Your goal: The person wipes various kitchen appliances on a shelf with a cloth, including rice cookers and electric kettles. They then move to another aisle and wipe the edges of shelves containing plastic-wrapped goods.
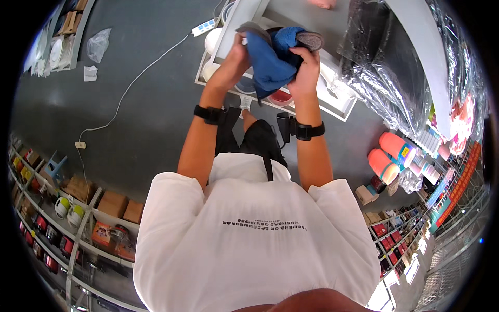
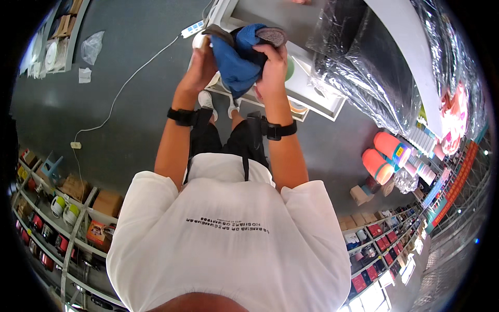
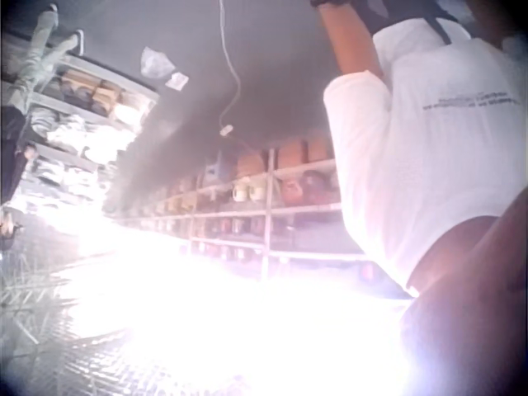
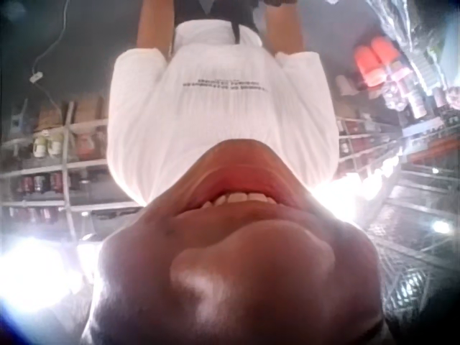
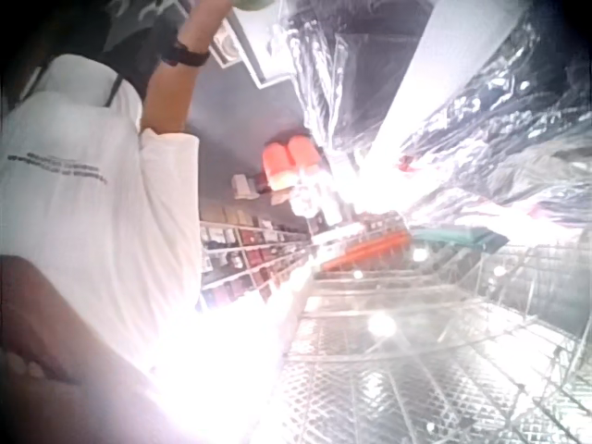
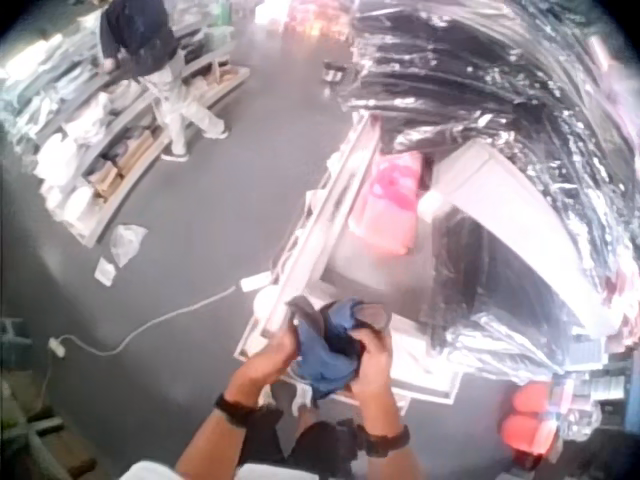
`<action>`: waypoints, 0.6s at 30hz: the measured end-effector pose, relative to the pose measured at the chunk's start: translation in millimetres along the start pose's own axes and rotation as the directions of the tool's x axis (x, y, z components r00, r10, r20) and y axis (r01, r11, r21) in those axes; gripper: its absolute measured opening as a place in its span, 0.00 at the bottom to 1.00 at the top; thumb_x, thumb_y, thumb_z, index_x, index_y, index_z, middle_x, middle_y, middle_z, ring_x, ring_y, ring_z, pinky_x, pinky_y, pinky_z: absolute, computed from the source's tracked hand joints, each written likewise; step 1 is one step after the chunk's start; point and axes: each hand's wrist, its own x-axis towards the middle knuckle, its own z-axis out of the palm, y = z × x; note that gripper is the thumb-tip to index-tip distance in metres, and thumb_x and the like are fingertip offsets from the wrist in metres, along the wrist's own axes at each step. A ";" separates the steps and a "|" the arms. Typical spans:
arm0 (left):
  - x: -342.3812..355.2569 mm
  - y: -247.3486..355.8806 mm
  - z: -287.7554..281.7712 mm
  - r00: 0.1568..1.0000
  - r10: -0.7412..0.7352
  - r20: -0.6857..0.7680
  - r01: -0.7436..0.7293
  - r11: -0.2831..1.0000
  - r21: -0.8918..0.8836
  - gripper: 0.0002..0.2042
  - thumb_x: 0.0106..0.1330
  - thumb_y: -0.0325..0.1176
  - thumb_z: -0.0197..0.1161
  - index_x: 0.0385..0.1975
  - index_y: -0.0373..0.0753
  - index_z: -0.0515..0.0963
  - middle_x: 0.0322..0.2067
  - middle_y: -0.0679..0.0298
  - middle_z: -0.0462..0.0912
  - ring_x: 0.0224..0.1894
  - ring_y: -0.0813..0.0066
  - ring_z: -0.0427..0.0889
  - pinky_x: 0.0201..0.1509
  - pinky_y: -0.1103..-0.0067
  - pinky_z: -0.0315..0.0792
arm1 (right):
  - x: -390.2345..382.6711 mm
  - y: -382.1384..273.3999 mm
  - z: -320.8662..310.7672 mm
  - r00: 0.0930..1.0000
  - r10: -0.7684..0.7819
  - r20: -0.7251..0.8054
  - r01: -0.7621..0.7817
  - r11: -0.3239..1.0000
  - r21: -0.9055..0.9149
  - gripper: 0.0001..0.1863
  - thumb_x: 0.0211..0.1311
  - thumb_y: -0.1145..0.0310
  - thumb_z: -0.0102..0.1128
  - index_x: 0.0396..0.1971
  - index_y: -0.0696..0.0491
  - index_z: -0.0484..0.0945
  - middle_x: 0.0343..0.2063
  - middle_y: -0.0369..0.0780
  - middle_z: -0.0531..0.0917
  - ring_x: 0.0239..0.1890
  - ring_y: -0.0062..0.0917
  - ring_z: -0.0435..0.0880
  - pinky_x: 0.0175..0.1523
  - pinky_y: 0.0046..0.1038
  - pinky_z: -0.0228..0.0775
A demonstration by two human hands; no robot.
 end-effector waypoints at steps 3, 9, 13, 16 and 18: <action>0.3 2.5 1.2 0.983 -0.174 -0.054 0.182 0.916 0.359 0.39 0.59 0.51 0.69 0.63 0.39 0.55 0.51 0.60 0.74 0.51 0.72 0.74 0.56 0.77 0.69 | -16.2 8.0 9.0 0.995 0.089 -0.055 -0.088 0.996 0.023 0.13 0.56 0.73 0.61 0.43 0.56 0.78 0.44 0.39 0.79 0.49 0.25 0.76 0.52 0.25 0.69; -31.6 -43.1 -43.1 0.822 -0.565 0.079 0.329 0.583 0.743 0.29 0.51 0.38 0.67 0.53 0.30 0.70 0.46 0.49 0.79 0.50 0.59 0.78 0.54 0.72 0.71 | -33.4 57.1 -55.9 0.969 0.217 0.121 0.048 0.313 -0.949 0.24 0.64 0.53 0.59 0.32 0.64 0.80 0.26 0.47 0.84 0.33 0.33 0.86 0.41 0.31 0.74; -83.5 -110.3 -104.8 0.661 -0.749 0.033 0.267 0.277 0.923 0.30 0.51 0.36 0.65 0.54 0.29 0.69 0.46 0.46 0.79 0.50 0.53 0.78 0.53 0.69 0.71 | -40.6 126.6 -140.5 0.900 0.434 0.037 -0.017 0.121 -0.993 0.32 0.65 0.44 0.51 0.26 0.63 0.80 0.25 0.47 0.84 0.30 0.36 0.86 0.38 0.34 0.76; -121.0 -128.3 -134.2 0.661 -0.693 -0.288 0.526 0.154 0.837 0.33 0.52 0.36 0.65 0.59 0.31 0.64 0.47 0.43 0.79 0.52 0.49 0.77 0.53 0.66 0.71 | -48.4 150.1 -146.7 0.718 0.654 -0.239 -0.505 0.252 -0.826 0.39 0.65 0.34 0.41 0.53 0.57 0.70 0.30 0.44 0.86 0.24 0.28 0.86 0.30 0.29 0.79; -152.7 -165.0 -172.0 0.841 -0.468 -0.270 0.416 0.242 0.877 0.33 0.53 0.37 0.63 0.60 0.29 0.63 0.45 0.39 0.78 0.50 0.46 0.78 0.53 0.65 0.71 | -44.0 169.4 -133.8 0.710 0.655 -0.257 -0.541 0.275 -0.795 0.39 0.64 0.34 0.43 0.55 0.56 0.69 0.31 0.44 0.86 0.26 0.28 0.86 0.32 0.29 0.79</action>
